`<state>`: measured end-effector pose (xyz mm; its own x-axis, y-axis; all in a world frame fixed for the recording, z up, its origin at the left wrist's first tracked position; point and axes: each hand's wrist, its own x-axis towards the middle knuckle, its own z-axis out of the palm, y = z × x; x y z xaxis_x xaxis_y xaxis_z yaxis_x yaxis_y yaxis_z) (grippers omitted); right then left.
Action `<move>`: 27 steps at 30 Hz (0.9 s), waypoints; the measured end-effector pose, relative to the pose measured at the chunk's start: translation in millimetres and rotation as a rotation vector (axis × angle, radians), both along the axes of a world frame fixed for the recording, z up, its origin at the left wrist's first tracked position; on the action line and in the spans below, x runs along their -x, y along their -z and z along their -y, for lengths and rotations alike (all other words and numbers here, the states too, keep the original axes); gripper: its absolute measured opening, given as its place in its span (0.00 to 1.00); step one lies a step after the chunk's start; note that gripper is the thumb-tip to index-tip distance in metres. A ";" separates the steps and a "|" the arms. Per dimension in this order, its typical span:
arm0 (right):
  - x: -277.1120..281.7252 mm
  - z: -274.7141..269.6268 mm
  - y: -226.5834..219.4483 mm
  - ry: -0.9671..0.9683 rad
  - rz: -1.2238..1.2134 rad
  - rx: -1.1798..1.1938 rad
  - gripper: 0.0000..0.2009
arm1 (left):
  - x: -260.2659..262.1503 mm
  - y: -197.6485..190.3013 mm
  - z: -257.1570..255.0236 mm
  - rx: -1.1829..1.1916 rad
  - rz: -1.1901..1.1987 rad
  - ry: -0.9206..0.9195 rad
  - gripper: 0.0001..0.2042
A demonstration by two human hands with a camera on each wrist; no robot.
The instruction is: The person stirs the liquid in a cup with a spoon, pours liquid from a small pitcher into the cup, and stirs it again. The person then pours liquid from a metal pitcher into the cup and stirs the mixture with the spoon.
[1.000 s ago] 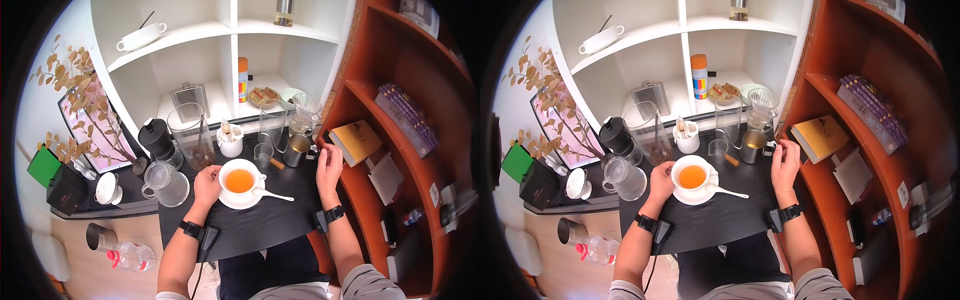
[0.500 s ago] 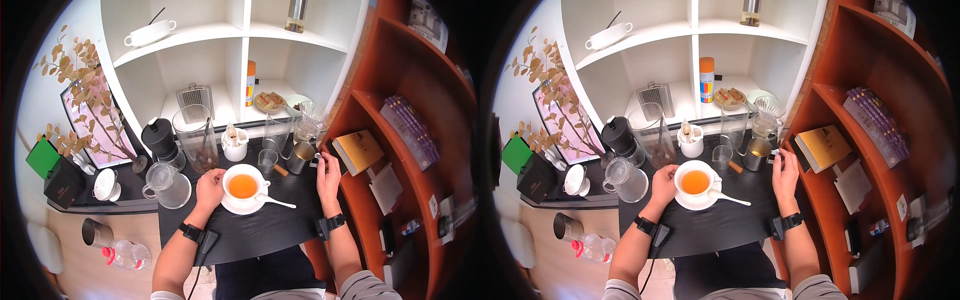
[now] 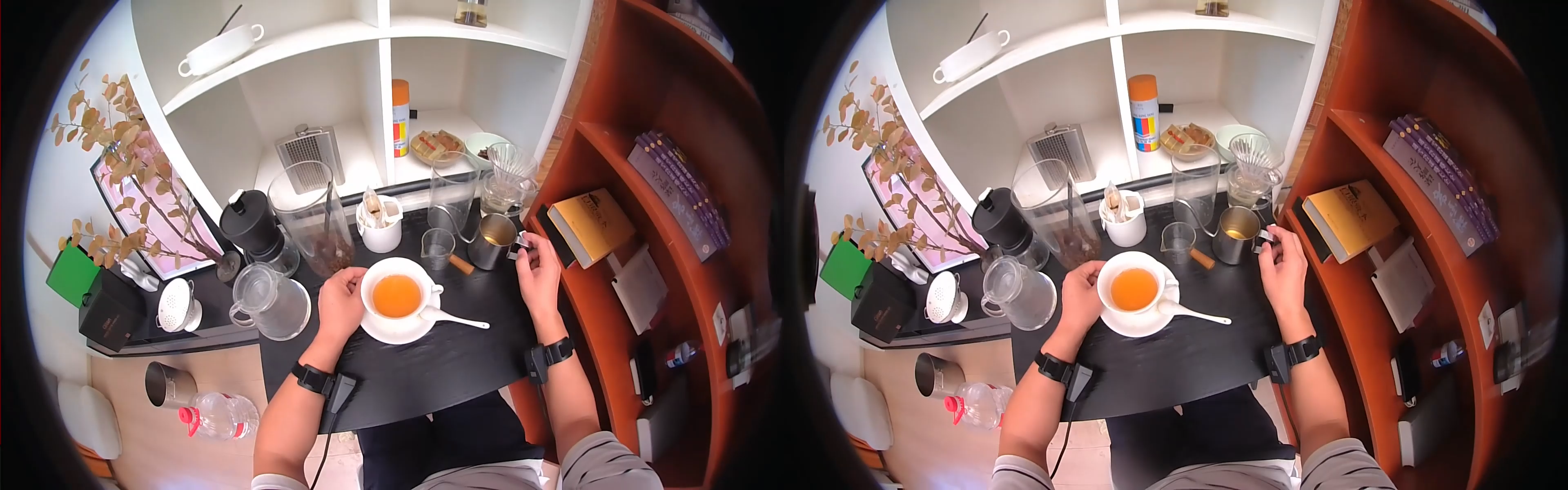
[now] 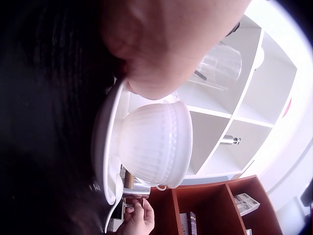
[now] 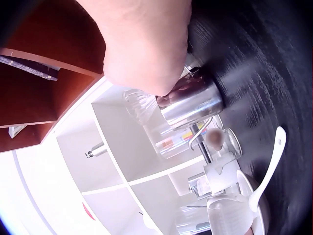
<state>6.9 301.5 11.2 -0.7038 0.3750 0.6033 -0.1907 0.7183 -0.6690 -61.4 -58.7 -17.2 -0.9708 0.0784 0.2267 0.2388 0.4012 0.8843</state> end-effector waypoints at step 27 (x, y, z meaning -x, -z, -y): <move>-10.9 -3.9 -3.8 -0.413 0.132 0.588 0.03 | -2.8 -7.5 -1.3 0.016 0.001 -0.039 0.08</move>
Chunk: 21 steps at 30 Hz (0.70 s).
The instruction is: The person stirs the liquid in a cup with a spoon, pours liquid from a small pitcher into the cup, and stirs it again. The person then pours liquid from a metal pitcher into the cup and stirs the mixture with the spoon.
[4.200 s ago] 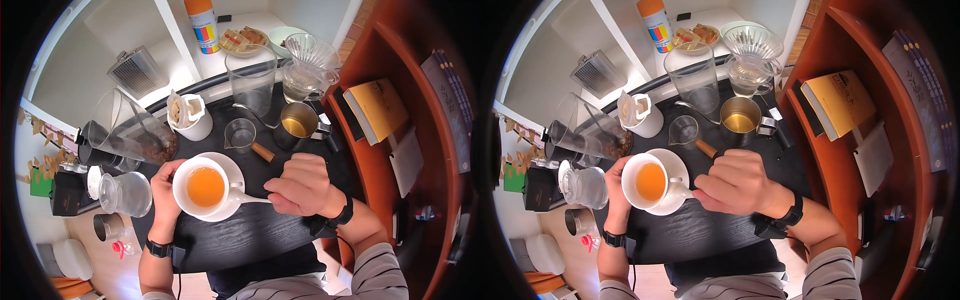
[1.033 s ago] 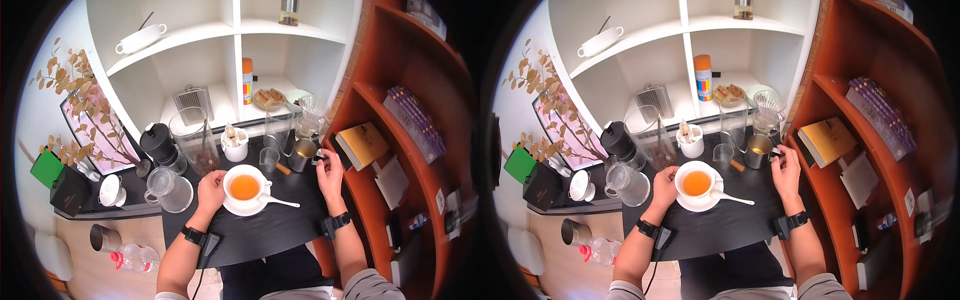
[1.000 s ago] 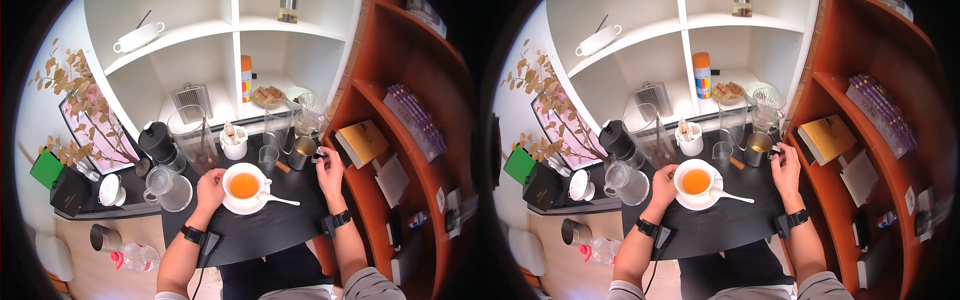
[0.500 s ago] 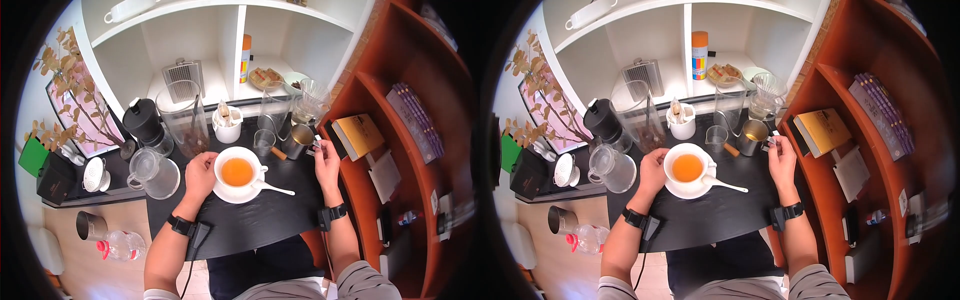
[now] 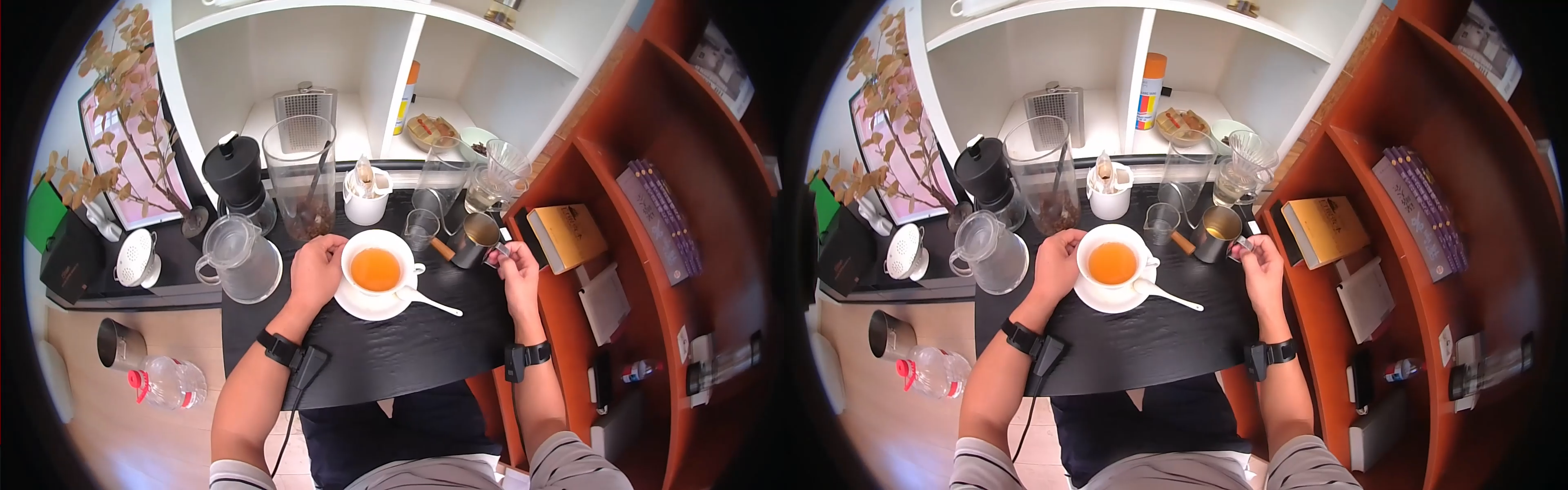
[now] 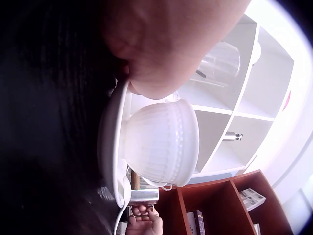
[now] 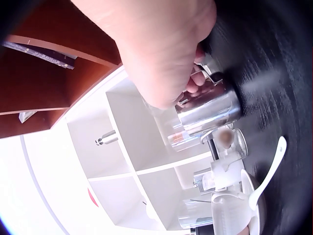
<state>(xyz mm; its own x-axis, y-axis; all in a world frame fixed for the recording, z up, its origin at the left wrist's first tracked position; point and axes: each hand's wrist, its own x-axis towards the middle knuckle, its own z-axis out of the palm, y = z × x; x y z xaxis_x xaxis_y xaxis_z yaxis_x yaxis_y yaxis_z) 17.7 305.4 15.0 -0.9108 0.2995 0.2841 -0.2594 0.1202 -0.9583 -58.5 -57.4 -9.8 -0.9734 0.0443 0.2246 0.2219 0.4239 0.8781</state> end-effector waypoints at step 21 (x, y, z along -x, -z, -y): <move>-35.1 -2.1 -19.4 -0.133 -0.006 0.346 0.19 | -4.5 -8.0 -0.8 0.017 -0.002 -0.027 0.07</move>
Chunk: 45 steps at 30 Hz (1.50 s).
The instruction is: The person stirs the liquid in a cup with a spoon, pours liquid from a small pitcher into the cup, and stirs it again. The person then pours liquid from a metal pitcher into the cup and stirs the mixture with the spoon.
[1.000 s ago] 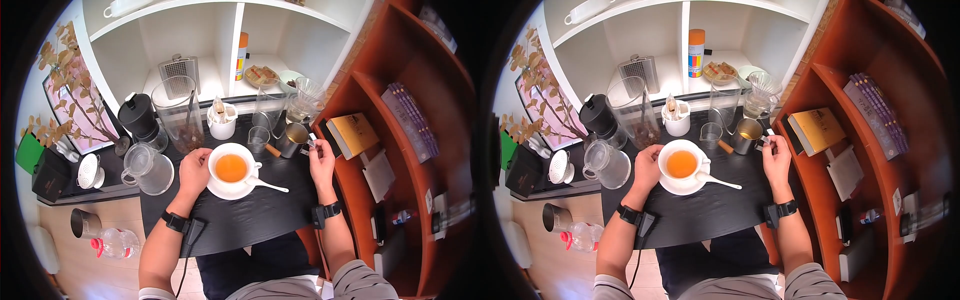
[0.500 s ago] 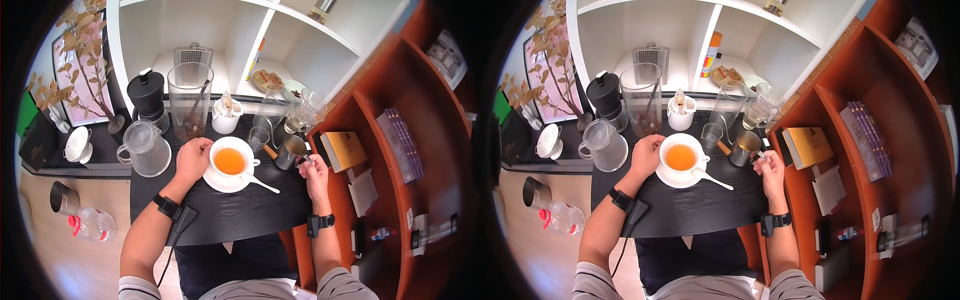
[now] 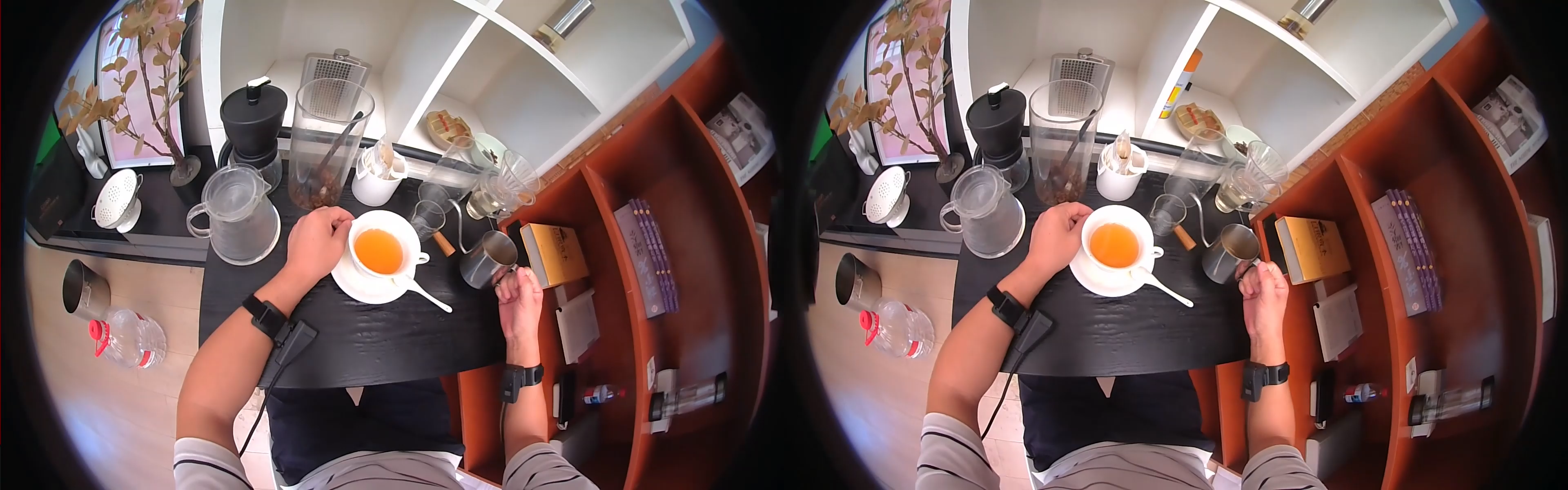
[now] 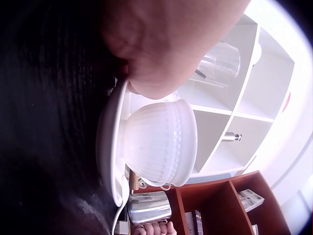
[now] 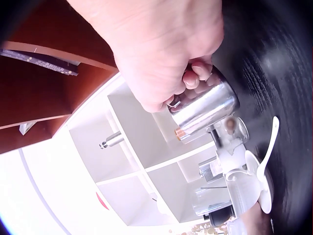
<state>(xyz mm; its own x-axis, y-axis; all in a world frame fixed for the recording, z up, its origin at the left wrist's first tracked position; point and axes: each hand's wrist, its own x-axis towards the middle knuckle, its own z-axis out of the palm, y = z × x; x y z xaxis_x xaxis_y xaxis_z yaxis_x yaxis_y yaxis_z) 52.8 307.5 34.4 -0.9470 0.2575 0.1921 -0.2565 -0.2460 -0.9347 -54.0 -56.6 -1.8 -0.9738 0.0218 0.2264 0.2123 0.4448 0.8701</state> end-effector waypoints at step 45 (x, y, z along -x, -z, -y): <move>13.0 8.8 -139.7 0.088 0.051 -0.628 0.17 | 2.0 0.0 0.9 0.012 0.046 0.024 0.08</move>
